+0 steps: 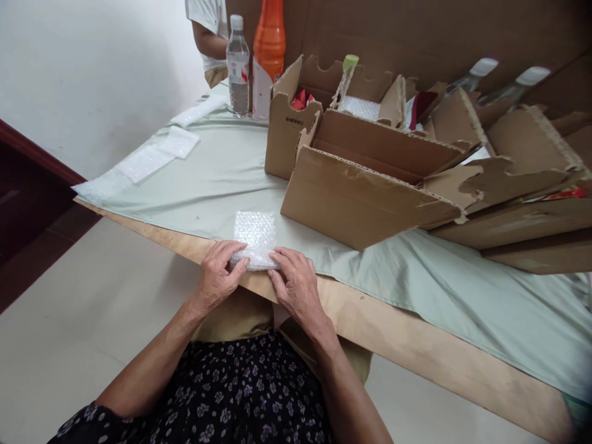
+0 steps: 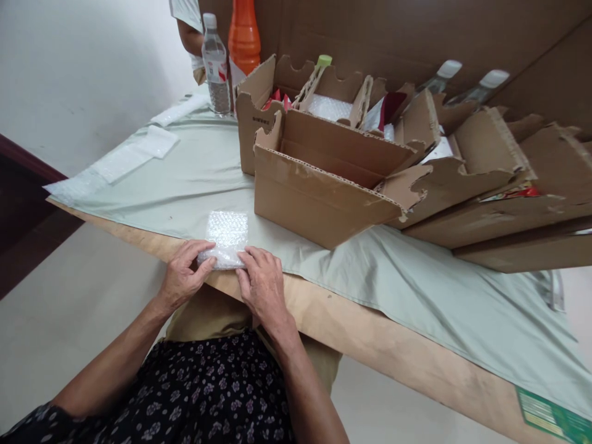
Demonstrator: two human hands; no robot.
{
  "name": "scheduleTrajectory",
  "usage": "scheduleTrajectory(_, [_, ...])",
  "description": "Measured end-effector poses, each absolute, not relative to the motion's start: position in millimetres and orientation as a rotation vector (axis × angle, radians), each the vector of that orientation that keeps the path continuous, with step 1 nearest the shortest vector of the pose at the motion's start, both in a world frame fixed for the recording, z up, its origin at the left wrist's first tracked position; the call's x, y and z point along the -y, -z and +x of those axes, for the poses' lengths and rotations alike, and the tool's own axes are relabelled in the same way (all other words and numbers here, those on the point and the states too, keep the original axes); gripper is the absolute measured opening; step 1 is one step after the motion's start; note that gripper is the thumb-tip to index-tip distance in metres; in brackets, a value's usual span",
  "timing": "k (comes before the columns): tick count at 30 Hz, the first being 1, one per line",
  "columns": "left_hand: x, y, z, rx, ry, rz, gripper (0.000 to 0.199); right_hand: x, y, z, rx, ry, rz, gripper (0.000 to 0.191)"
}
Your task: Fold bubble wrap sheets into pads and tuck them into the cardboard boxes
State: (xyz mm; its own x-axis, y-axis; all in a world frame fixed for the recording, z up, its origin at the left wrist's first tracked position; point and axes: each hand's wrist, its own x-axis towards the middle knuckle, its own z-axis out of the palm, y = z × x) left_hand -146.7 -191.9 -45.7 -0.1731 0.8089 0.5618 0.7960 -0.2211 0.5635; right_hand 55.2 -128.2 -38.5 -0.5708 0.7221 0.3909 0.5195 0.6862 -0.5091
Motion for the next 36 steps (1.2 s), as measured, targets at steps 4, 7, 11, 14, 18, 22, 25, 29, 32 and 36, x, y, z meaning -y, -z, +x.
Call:
scheduleTrajectory(4, [192.2,45.0,-146.9,-1.95,-1.386,2.008,0.019,127.7,38.3,55.8,2.315,-0.466,-0.947,0.028])
scheduleTrajectory(7, [192.3,44.3,-146.8,-1.954,-1.387,2.007,0.018,127.5,38.3,56.3,2.3,-0.454,-0.927,0.026])
scheduleTrajectory(11, [192.0,44.4,-146.5,-1.96,-1.384,2.011,0.018,127.5,38.1,56.6,2.285,-0.479,-0.924,0.026])
scheduleTrajectory(14, [191.9,44.9,-146.2,-1.965,-1.385,2.013,0.018,127.7,38.0,56.8,2.273,-0.519,-0.942,0.026])
scheduleTrajectory(18, [192.1,45.1,-146.3,-1.97,-1.388,2.018,0.018,128.3,38.7,56.9,2.262,-0.541,-0.947,0.025])
scheduleTrajectory(22, [192.3,44.2,-146.8,-1.961,-1.381,2.018,0.018,128.2,39.6,57.0,2.247,-0.55,-0.94,0.024])
scheduleTrajectory(25, [192.2,43.2,-146.8,-1.953,-1.374,2.005,0.017,127.9,39.9,57.0,2.243,-0.558,-0.951,0.025])
scheduleTrajectory(29, [192.1,42.6,-146.6,-1.949,-1.369,1.988,0.018,127.9,40.1,57.4,2.239,-0.556,-0.955,0.026])
scheduleTrajectory(32, [192.2,42.6,-146.7,-1.95,-1.366,1.981,0.018,128.0,40.2,57.4,2.242,-0.559,-0.949,0.026])
scheduleTrajectory(36, [192.5,43.6,-146.9,-1.951,-1.366,1.979,0.019,128.0,39.5,57.7,2.232,-0.575,-0.96,0.026])
